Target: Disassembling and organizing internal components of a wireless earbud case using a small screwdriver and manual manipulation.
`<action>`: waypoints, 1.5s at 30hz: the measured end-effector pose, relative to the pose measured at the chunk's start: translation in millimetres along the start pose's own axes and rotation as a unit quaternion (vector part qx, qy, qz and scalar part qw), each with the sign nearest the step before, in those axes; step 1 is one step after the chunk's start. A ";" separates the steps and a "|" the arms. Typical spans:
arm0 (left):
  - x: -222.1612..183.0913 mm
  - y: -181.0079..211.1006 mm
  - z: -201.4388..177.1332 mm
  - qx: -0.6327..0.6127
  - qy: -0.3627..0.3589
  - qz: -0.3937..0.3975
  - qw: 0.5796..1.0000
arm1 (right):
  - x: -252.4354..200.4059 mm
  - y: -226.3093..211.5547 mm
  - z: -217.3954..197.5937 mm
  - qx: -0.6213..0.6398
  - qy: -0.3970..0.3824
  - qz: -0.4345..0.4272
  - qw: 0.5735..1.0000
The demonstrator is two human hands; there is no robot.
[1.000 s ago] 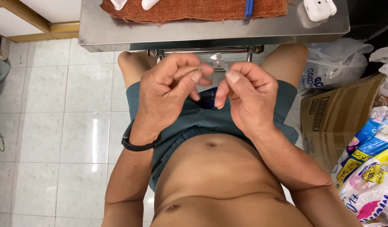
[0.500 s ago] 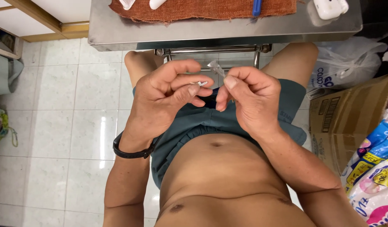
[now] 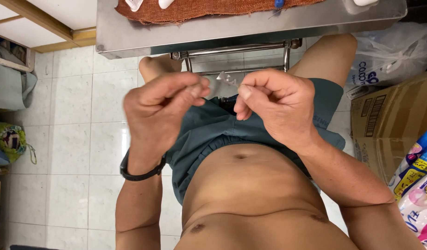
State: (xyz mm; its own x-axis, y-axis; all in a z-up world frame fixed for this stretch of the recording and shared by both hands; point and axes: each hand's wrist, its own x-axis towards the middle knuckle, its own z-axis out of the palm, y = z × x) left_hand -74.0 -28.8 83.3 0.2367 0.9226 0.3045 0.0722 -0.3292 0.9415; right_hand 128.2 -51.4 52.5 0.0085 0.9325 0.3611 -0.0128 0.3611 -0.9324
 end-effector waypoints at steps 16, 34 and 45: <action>20.1 42.5 -29.6 0.157 -0.171 0.138 0.963 | 0.5 6.9 -1.9 -0.202 -0.033 -0.191 0.960; 22.3 59.0 -30.2 0.208 -0.207 0.135 0.946 | 5.4 20.4 -7.1 -0.297 -0.066 -0.335 0.892; 26.2 54.2 -39.5 -0.042 -0.158 -0.094 0.982 | 18.4 4.1 -10.1 -0.298 -0.095 -0.343 0.886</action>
State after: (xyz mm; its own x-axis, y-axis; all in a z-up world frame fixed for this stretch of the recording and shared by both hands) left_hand -102.1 -14.6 148.0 0.5174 0.8523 0.0770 0.0669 -0.1300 0.9893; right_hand 138.4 -32.8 55.1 -0.3594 0.4989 0.7886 0.4610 0.8297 -0.3148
